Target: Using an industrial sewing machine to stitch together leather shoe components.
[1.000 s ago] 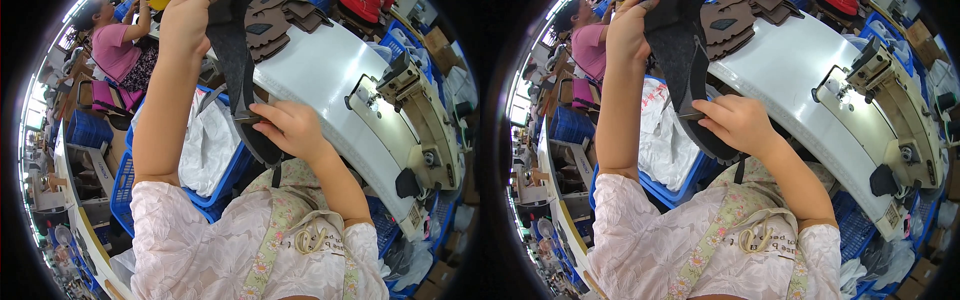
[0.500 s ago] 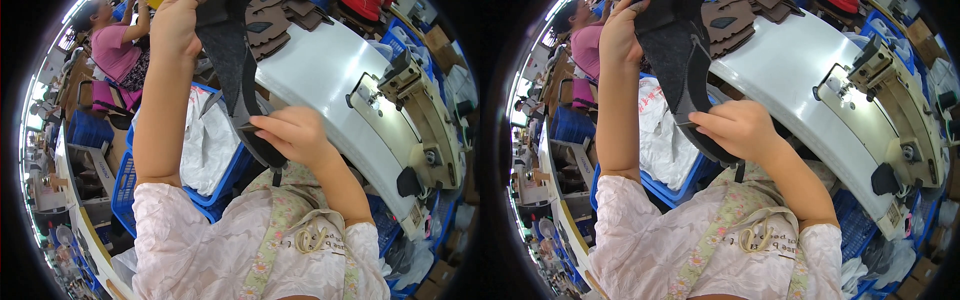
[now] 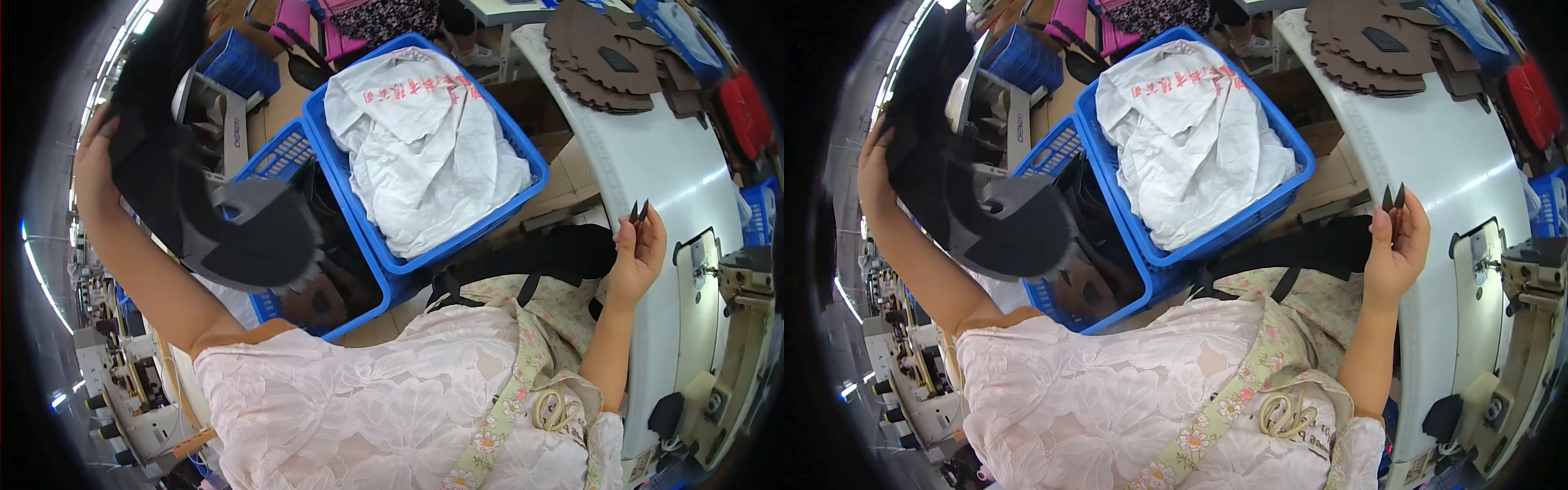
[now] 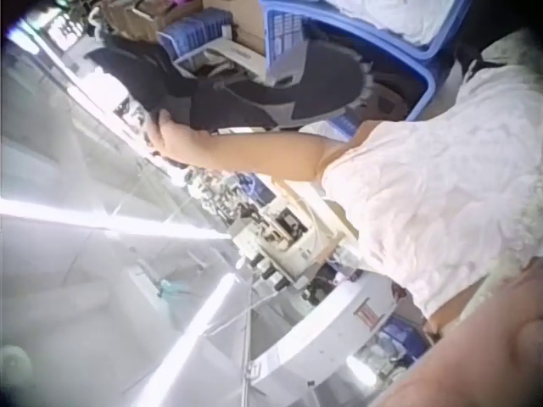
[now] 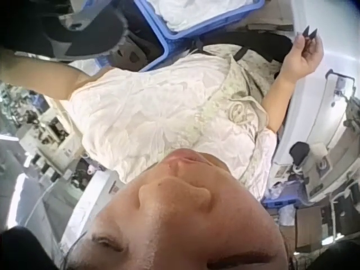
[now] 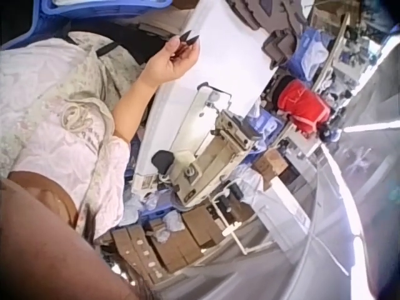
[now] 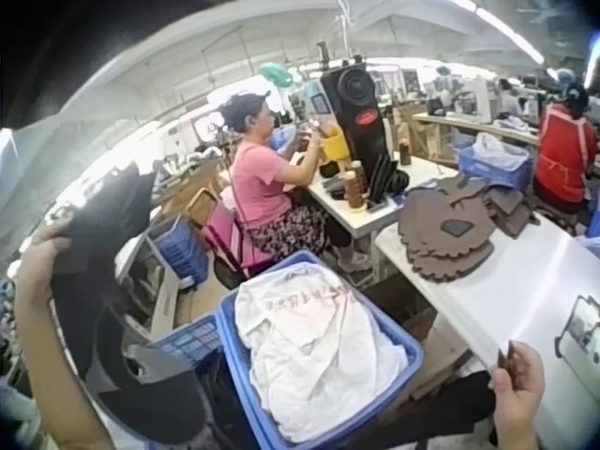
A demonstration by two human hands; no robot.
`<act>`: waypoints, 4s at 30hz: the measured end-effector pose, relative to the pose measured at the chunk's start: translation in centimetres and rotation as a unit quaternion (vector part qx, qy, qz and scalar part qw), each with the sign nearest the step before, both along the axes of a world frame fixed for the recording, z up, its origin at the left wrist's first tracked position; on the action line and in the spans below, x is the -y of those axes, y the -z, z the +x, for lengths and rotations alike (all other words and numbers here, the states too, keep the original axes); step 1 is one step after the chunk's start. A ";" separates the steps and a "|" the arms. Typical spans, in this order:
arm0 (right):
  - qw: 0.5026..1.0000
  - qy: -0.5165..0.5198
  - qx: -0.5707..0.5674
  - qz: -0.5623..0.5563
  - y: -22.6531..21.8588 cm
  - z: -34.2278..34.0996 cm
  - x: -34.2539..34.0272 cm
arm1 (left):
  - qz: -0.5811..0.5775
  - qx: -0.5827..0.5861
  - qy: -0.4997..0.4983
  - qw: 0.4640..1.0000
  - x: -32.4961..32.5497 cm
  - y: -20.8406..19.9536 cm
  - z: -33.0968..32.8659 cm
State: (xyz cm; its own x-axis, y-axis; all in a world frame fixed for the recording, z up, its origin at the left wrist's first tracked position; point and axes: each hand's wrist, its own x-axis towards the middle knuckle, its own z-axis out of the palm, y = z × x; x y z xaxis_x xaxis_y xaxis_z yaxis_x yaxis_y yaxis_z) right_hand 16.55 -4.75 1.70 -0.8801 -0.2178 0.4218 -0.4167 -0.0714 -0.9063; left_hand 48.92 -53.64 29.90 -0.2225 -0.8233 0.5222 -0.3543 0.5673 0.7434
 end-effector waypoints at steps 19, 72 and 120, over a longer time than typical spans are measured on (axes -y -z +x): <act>0.996 0.058 0.005 0.067 1.0 -0.5 -1.9 | -0.086 0.459 -0.185 0.865 2.3 34.0 -11.8; 0.958 0.241 0.156 0.022 1.4 8.2 -16.5 | 0.153 0.222 0.589 0.762 -35.1 30.3 -33.2; 0.760 0.582 0.247 -0.152 -1.0 14.9 -38.8 | 0.574 0.180 0.584 0.546 -37.0 29.8 -32.1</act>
State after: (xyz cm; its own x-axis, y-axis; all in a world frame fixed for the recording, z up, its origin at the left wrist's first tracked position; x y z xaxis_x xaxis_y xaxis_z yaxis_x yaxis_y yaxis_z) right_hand 31.49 34.10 2.74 -0.4693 0.8707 -0.1473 0.0275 -0.1523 -0.9879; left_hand 16.85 -16.59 0.10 -0.8634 0.2496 -0.4384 -0.4894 -0.2037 0.8479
